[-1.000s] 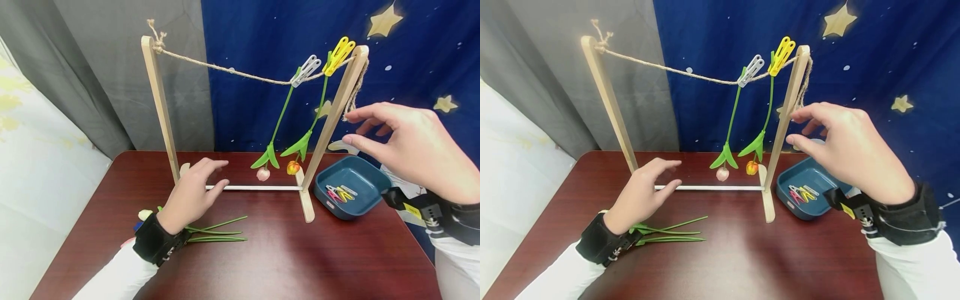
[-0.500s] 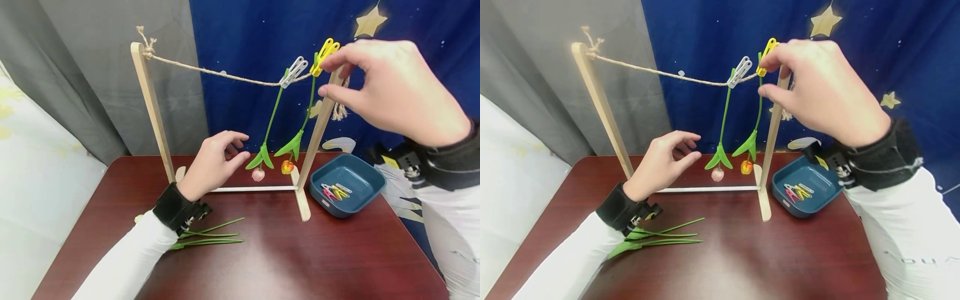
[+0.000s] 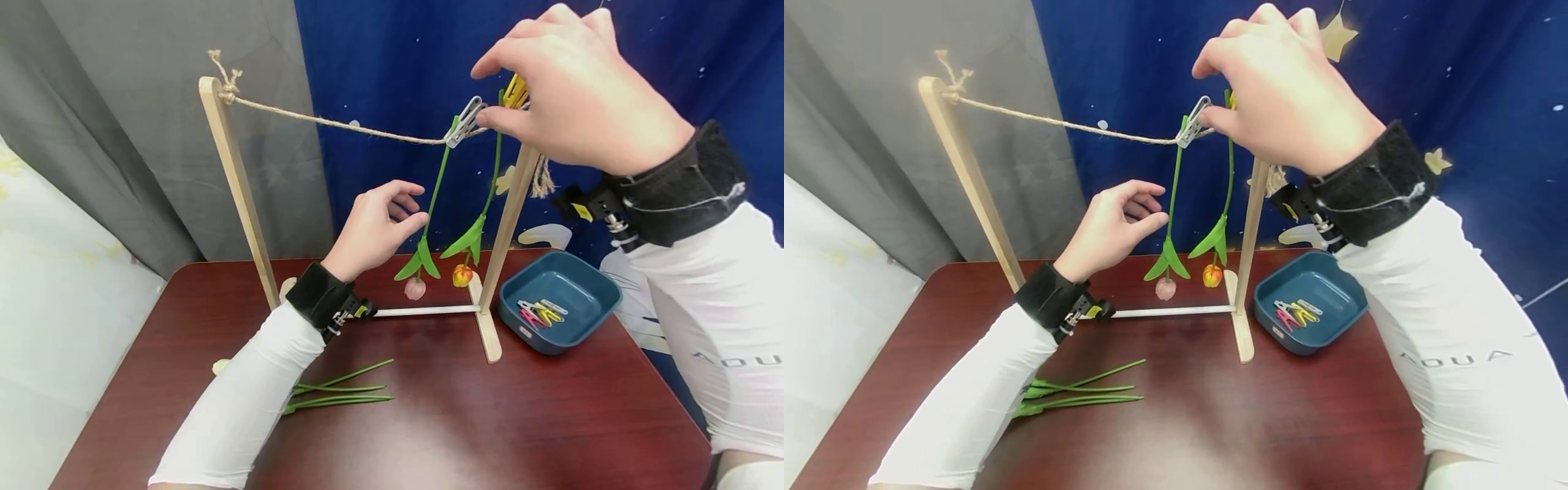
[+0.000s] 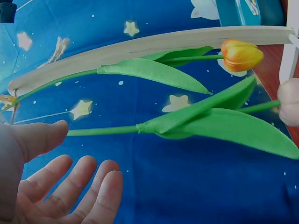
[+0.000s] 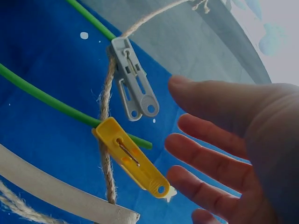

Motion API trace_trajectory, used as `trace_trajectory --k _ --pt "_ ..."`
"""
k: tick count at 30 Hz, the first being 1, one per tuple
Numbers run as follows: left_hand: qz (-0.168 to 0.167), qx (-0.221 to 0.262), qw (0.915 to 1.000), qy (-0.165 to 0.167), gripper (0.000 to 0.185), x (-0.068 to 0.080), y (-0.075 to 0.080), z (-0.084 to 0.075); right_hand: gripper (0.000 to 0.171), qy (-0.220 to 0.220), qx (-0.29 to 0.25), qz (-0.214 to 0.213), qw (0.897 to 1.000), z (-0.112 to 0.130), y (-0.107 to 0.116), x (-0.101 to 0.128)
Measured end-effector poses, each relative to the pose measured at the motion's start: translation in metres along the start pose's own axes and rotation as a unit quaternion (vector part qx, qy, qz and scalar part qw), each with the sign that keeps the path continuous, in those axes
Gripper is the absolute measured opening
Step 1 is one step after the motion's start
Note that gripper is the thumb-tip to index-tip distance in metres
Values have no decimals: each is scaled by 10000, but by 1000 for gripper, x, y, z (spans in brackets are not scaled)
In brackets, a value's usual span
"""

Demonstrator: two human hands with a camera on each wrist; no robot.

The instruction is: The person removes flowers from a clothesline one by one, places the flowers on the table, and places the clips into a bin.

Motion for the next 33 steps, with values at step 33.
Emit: trace_trajectory --k 33 --pt "-307 271 9991 -78 22 -10 -3 -2 22 645 79 648 9958 5 -24 -17"
Point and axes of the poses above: each hand's wrist, its own x-axis away from the middle knuckle, its own y-axis out of the back of the hand, z = x × y, the point moved 10 cm from there along -x, towards the middle knuckle
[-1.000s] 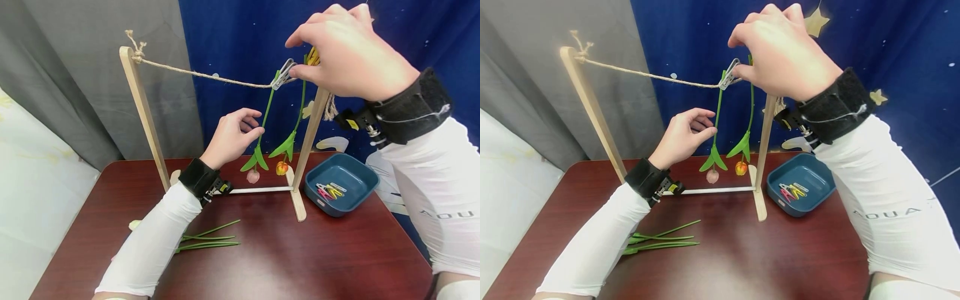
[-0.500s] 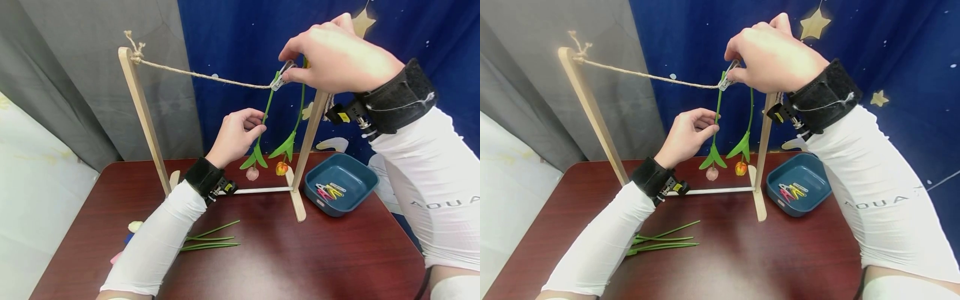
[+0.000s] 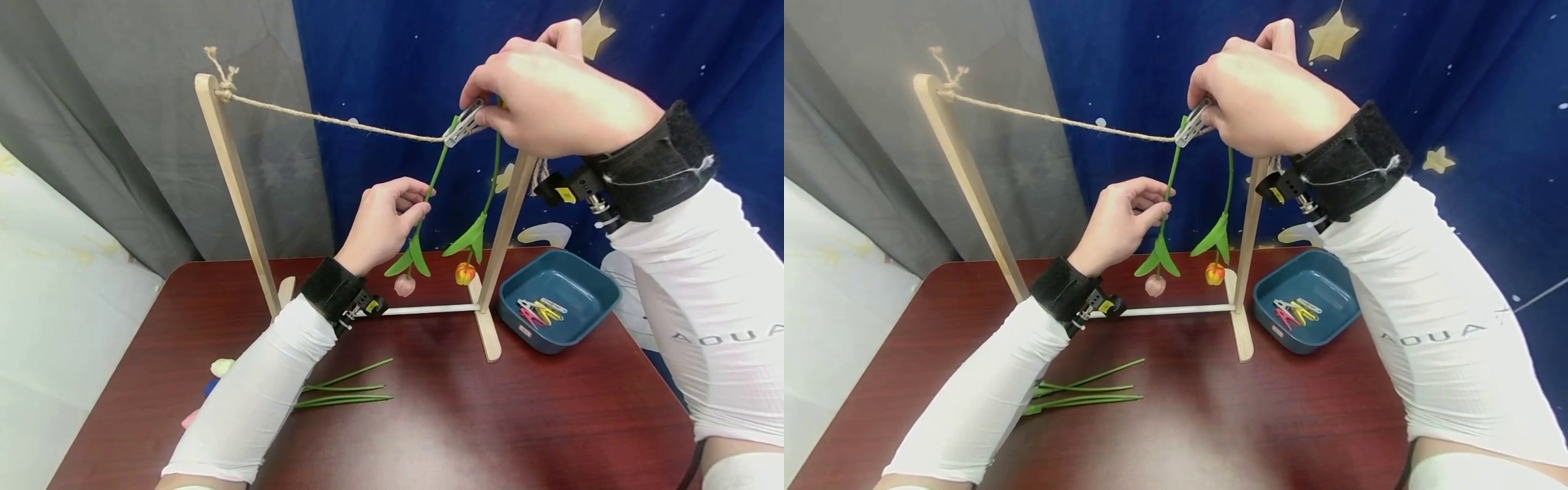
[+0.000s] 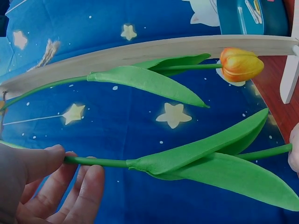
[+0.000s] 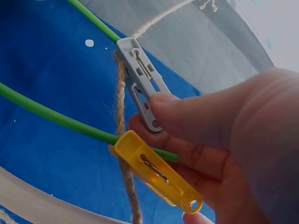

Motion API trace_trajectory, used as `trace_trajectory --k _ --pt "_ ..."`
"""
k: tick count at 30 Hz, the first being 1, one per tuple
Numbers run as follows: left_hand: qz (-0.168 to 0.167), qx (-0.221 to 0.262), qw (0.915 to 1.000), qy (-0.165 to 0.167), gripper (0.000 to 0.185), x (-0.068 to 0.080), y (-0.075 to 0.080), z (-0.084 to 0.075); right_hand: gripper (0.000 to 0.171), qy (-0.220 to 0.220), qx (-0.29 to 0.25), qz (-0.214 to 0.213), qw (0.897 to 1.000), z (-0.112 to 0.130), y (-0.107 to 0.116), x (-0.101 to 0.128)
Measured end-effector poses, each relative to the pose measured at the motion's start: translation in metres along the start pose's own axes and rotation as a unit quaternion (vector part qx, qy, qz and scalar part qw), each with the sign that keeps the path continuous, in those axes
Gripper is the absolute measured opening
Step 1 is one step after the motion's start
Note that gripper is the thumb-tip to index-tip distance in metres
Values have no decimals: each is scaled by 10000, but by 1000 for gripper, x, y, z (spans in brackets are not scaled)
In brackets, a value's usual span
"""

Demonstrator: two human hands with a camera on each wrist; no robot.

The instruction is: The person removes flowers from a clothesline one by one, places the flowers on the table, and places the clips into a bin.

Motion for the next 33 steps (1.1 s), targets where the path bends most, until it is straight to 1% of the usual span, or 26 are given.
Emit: trace_trajectory --k 6,17,21,25,29,33 --pt "-9 -30 10000 31 22 3 3 0 18 123 -45 -281 9995 4 6 2" --pt "-61 -119 9999 -9 21 13 10 -4 22 -75 -164 -680 9975 -2 17 12" --pt "-85 -209 9997 -53 20 18 15 -7 21 -49 -153 -935 9955 -1 21 18" --pt "-84 -327 9994 -56 20 26 19 -6 18 63 -191 -1171 9929 3 26 26" --pt "-80 -420 9991 -54 20 33 24 -4 18 189 -233 -1292 9912 7 27 34" --pt "-86 -509 9986 -103 20 40 29 -6 19 367 -276 -1395 9892 12 24 44"
Point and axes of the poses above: each hand's wrist, its own x-axis away from the middle knuckle, its own y-axis out of the back of the hand, z = x × y, the point moved 10 cm from there along -x, towards the middle knuckle
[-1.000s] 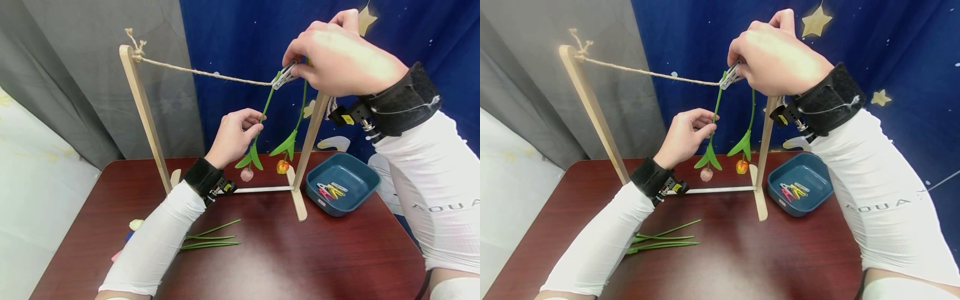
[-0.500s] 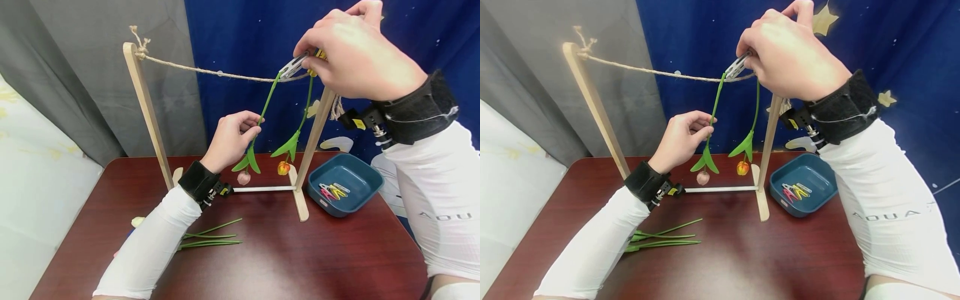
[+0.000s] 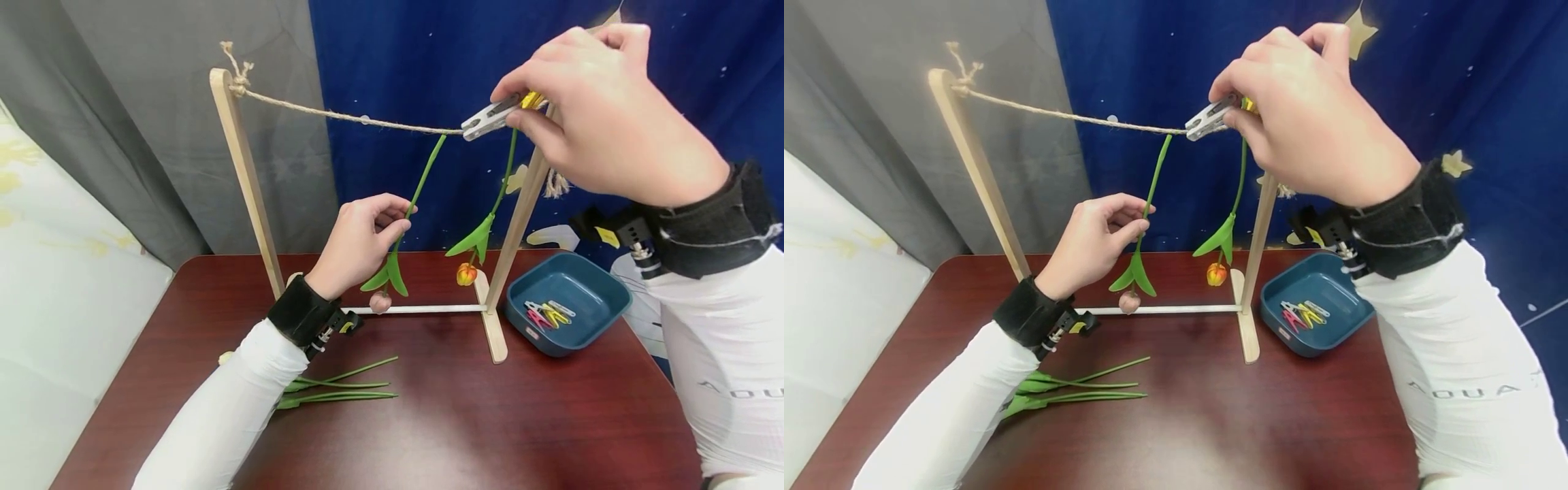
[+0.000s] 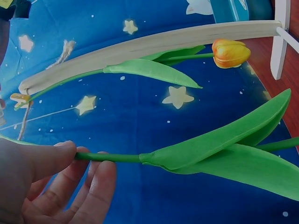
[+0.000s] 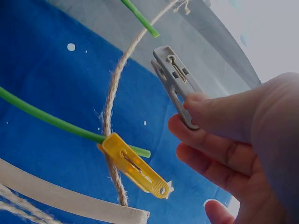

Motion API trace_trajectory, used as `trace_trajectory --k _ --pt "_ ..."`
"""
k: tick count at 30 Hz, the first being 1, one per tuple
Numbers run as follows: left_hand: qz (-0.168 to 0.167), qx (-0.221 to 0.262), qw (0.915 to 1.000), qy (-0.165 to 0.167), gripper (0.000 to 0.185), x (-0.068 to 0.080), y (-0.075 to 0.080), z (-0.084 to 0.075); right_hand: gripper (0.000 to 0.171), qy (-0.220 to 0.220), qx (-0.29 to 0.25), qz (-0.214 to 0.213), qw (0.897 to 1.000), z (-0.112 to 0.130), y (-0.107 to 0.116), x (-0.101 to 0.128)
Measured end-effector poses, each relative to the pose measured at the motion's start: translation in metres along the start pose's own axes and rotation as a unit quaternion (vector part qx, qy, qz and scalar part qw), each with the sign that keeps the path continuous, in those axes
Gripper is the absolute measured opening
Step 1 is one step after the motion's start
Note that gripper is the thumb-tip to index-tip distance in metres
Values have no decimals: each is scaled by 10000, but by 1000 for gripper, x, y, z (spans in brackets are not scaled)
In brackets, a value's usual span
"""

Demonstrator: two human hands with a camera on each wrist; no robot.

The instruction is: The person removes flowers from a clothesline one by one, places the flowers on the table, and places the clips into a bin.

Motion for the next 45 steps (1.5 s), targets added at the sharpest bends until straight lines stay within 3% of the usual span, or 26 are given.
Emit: trace_trajectory --k 10,15,23,28,34,38,45 --pt "177 -151 9996 -151 18 24 12 -9 32 109 -563 118 9983 12 -15 31" --pt "269 -476 9984 -165 19 42 18 -8 39 163 -915 177 9955 12 -27 49" --pt "534 -1013 9933 -185 22 71 24 -11 39 -225 -1108 498 9923 -3 -53 83" --pt "671 -1534 9849 -448 22 87 23 -16 37 -583 -1123 721 9893 -20 -71 111" --pt "841 -2327 9667 -656 25 111 23 -12 40 -926 -1077 896 9858 -46 -97 147" --pt "943 -2609 9592 -553 27 127 23 -3 38 -1292 -1071 1194 9786 -68 -119 171" --pt "1271 -2830 9506 -93 26 152 15 20 32 -1953 -1041 1995 9546 -108 -172 216"
Point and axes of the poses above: each hand's wrist, its own x-axis away from the middle knuckle, its own y-axis out of the back of the hand, z = x × y, the point moved 10 cm from there along -x, towards the middle knuckle
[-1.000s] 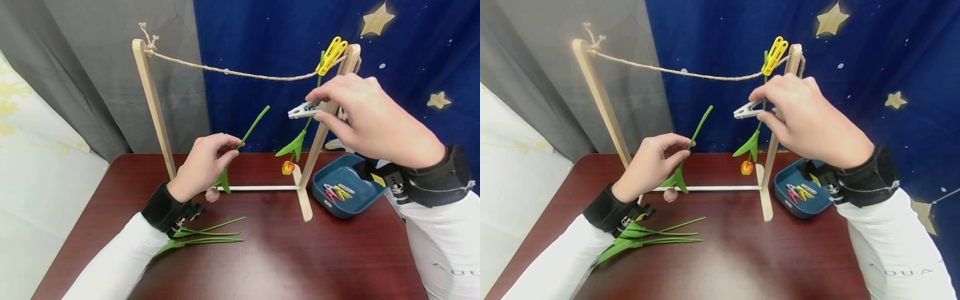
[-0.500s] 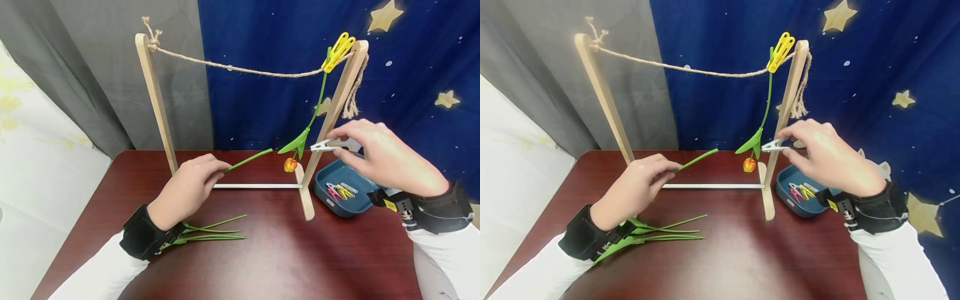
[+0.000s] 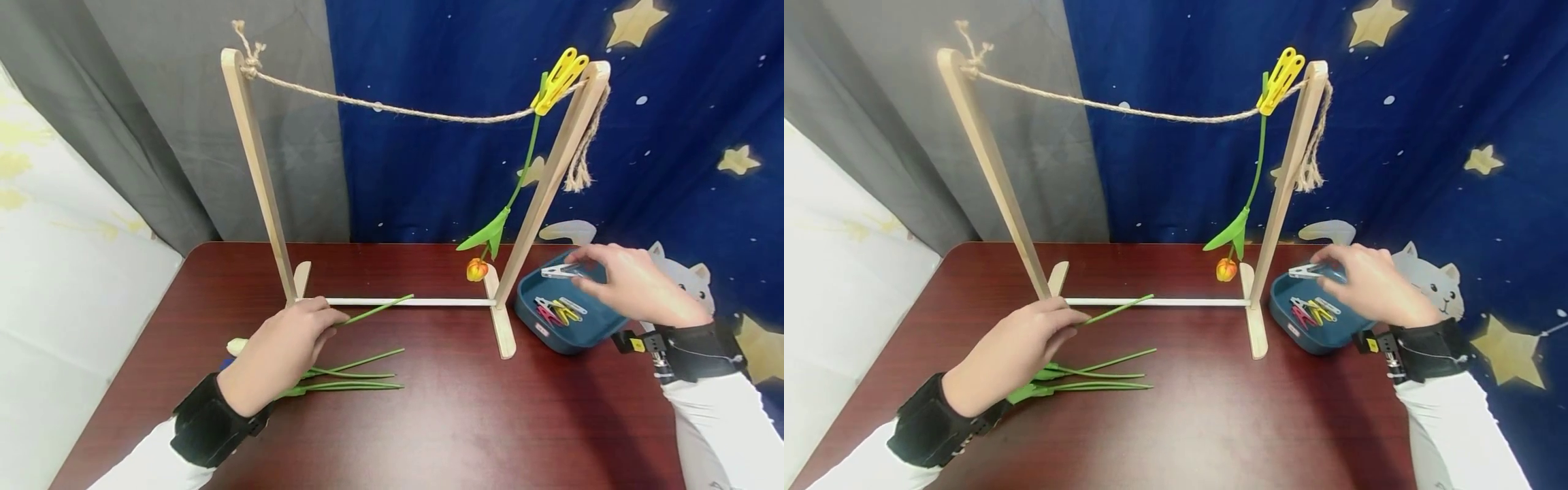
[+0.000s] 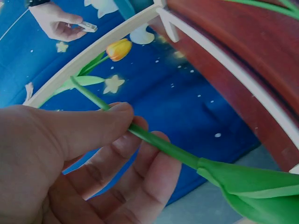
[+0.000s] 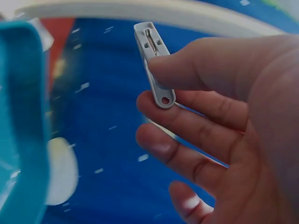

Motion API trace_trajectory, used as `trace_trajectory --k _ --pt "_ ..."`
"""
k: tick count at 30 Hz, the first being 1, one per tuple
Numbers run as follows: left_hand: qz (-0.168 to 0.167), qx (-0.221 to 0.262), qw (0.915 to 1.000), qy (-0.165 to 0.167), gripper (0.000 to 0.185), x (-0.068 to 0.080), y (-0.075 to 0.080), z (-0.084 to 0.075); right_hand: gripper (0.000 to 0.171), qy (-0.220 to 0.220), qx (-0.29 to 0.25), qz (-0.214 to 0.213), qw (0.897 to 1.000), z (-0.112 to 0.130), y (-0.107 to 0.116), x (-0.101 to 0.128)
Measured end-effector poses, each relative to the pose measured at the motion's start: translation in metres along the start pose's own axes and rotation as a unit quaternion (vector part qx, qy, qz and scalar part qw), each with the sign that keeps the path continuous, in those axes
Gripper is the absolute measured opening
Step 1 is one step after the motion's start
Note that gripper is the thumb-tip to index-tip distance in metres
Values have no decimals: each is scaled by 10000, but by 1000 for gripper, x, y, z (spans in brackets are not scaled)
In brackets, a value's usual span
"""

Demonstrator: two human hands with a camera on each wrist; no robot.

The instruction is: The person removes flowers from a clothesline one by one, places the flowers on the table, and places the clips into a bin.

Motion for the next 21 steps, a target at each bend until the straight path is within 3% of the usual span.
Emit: trace_trajectory --k 6,10,16,21 --pt "365 -78 9992 162 17 12 -21 5 33 -554 11 535 9970 -46 -42 5" --pt "586 -148 9980 185 21 19 -38 6 35 -927 -198 731 9928 -68 -67 10" --pt "838 -216 9957 336 23 29 -65 9 36 -1398 -312 803 9864 -95 -91 19" --pt "863 -426 9946 376 23 37 -81 13 35 -1651 -345 728 9830 -107 -102 25"
Point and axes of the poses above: each hand's wrist, its own x-axis away from the middle knuckle, its own y-axis out of the back of the hand, z = x × y, the point moved 10 cm from there along -x, towards the middle knuckle
